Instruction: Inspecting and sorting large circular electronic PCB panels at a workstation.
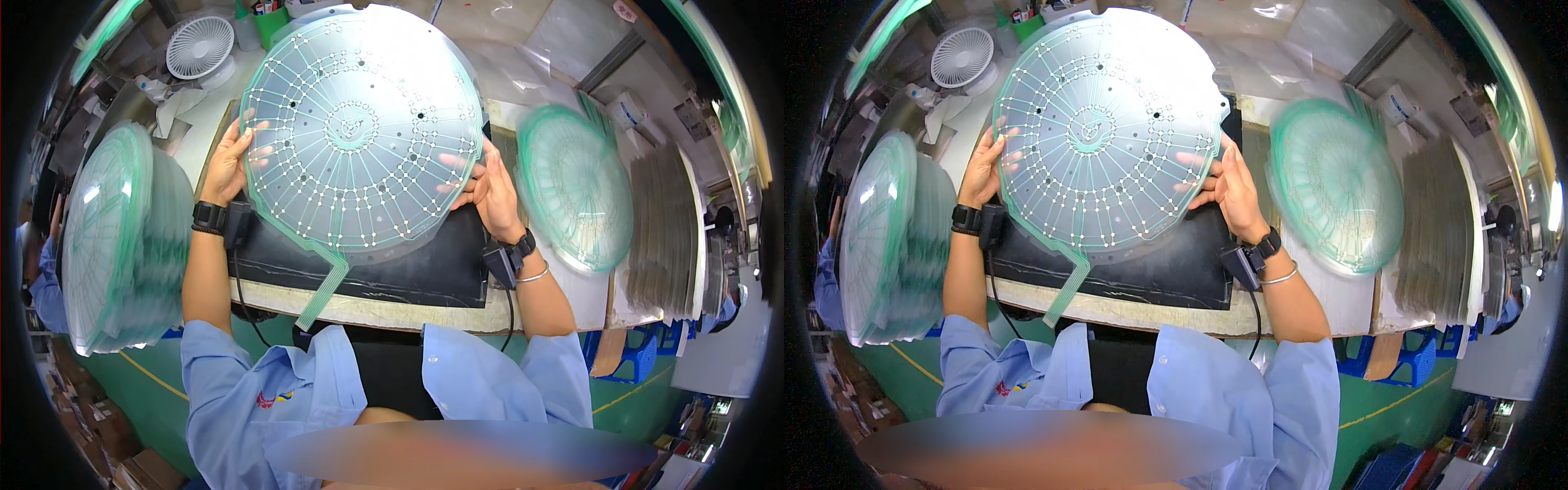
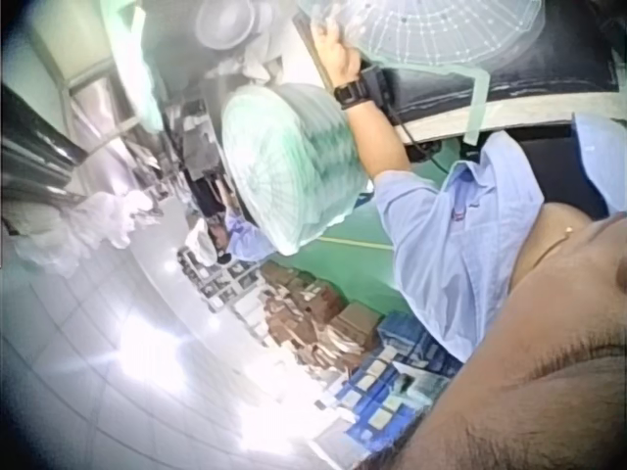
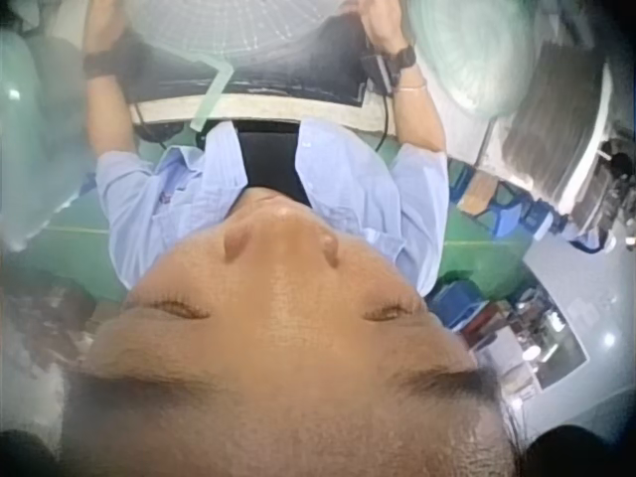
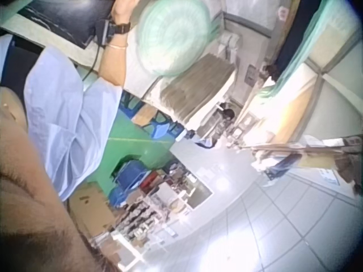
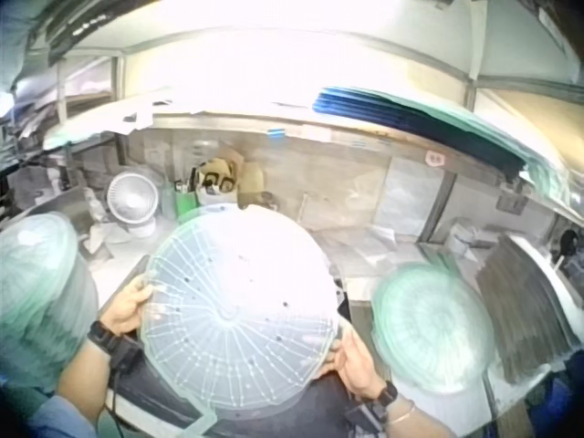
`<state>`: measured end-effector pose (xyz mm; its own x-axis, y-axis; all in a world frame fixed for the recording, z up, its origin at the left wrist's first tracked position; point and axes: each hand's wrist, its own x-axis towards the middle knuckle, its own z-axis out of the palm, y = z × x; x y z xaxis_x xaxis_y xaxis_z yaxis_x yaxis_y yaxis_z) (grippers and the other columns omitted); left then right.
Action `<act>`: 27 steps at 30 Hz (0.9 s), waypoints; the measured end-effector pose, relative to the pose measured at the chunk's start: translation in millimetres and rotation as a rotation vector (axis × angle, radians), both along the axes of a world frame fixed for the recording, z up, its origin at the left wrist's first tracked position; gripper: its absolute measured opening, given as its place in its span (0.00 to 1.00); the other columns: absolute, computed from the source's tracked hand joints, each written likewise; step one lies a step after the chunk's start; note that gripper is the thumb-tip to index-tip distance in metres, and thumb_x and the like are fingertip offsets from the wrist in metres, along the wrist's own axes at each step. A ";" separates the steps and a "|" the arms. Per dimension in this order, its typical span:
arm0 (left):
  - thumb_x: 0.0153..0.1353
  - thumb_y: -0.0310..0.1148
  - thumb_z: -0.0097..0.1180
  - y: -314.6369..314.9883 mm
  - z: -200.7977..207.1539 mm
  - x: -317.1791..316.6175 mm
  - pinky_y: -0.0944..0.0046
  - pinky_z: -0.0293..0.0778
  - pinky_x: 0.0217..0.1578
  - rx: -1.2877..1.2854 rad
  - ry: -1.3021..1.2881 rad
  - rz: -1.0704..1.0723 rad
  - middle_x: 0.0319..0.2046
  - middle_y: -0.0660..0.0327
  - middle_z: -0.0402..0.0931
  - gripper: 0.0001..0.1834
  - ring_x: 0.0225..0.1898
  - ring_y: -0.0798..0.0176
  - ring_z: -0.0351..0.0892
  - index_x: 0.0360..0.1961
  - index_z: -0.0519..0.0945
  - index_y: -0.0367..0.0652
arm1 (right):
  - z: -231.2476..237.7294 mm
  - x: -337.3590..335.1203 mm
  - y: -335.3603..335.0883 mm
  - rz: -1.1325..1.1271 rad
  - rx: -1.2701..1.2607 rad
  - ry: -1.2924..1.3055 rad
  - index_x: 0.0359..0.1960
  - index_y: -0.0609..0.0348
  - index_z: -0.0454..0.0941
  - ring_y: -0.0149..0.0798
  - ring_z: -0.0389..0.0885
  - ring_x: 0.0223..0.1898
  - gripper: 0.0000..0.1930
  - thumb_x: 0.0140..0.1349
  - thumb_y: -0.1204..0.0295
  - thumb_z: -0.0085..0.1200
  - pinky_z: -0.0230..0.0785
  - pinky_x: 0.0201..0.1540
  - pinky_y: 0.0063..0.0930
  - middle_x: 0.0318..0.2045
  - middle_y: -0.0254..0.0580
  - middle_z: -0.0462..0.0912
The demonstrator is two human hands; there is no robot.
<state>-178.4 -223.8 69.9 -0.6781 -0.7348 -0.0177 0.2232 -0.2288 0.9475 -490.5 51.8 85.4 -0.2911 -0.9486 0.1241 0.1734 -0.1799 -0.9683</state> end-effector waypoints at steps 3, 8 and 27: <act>0.65 0.31 0.42 -3.0 -1.6 2.7 0.67 0.79 0.32 0.007 0.018 -0.001 0.53 0.56 0.69 0.23 0.36 0.63 0.79 0.61 0.58 0.48 | 0.2 0.7 -1.5 0.020 0.006 -0.018 0.65 0.55 0.41 0.46 0.82 0.36 0.30 0.68 0.51 0.21 0.78 0.27 0.26 0.49 0.57 0.73; 0.65 0.32 0.42 -0.5 1.9 -1.5 0.71 0.77 0.33 -0.019 -0.051 0.010 0.52 0.59 0.69 0.23 0.37 0.67 0.77 0.62 0.58 0.49 | -0.9 0.1 -3.1 0.031 -0.002 -0.060 0.65 0.55 0.41 0.46 0.82 0.36 0.29 0.68 0.51 0.18 0.78 0.28 0.26 0.49 0.57 0.73; 0.64 0.29 0.44 -3.6 -5.9 4.7 0.64 0.76 0.42 0.044 0.097 -0.083 0.51 0.56 0.70 0.25 0.44 0.65 0.75 0.62 0.56 0.44 | -9.9 2.9 -9.5 0.035 0.072 -0.201 0.58 0.60 0.54 0.40 0.81 0.37 0.21 0.67 0.65 0.37 0.80 0.30 0.29 0.45 0.49 0.75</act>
<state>-173.7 -227.4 64.0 -0.7367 -0.6759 0.0197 0.2915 -0.2911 0.9112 -487.6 42.3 75.5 -0.2701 -0.9628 -0.0011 0.3689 -0.1025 -0.9238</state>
